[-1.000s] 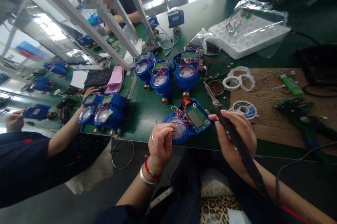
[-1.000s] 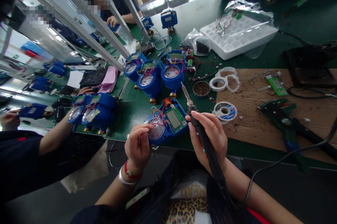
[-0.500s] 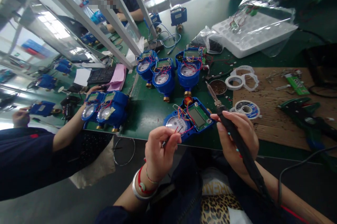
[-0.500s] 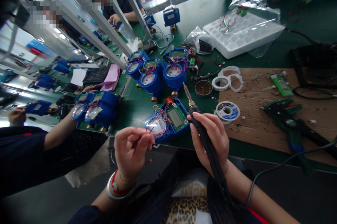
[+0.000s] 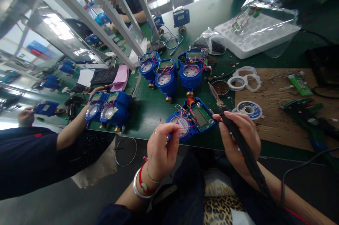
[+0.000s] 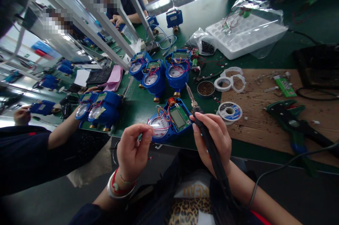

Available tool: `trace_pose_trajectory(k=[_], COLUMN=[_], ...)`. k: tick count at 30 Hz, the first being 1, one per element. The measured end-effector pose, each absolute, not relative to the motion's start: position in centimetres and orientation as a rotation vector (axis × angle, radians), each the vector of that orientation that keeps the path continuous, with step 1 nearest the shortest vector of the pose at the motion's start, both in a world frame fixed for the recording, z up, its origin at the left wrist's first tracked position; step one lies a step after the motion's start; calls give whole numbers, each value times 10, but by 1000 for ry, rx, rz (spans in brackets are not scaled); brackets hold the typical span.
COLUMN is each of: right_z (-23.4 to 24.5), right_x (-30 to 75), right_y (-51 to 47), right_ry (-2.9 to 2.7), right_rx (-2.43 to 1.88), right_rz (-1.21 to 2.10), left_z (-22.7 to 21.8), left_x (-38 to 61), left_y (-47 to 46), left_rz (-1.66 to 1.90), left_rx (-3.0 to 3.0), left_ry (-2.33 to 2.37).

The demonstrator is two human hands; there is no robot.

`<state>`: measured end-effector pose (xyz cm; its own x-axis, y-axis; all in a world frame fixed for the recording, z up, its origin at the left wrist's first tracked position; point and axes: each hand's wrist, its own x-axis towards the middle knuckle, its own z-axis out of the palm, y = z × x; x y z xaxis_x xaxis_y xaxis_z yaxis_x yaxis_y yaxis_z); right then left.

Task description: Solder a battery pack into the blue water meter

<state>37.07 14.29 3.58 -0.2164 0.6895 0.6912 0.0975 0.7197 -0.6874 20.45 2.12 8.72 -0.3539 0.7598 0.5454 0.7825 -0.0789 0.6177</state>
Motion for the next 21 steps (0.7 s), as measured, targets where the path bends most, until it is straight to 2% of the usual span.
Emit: trace_pose_trajectory(k=[11,14,17,21], right_z=[35,37,38,39], right_x=[370,370,370,370], right_y=[142,142,142,143], right_ry=[-1696,-1692,-1699,-1706], right_rx=[-641,-636,-643,-650], right_rz=[658,661,665,622], left_z=[128,129,123,115], left_x=[173,174,184,201], left_y=[34,34,35,36], left_rz=[-2650,-2803,-2591,-1698], left_rx=[-1376,-1433,-1690,-2042], left_ry=[-1973,-1944,-1942,-2036])
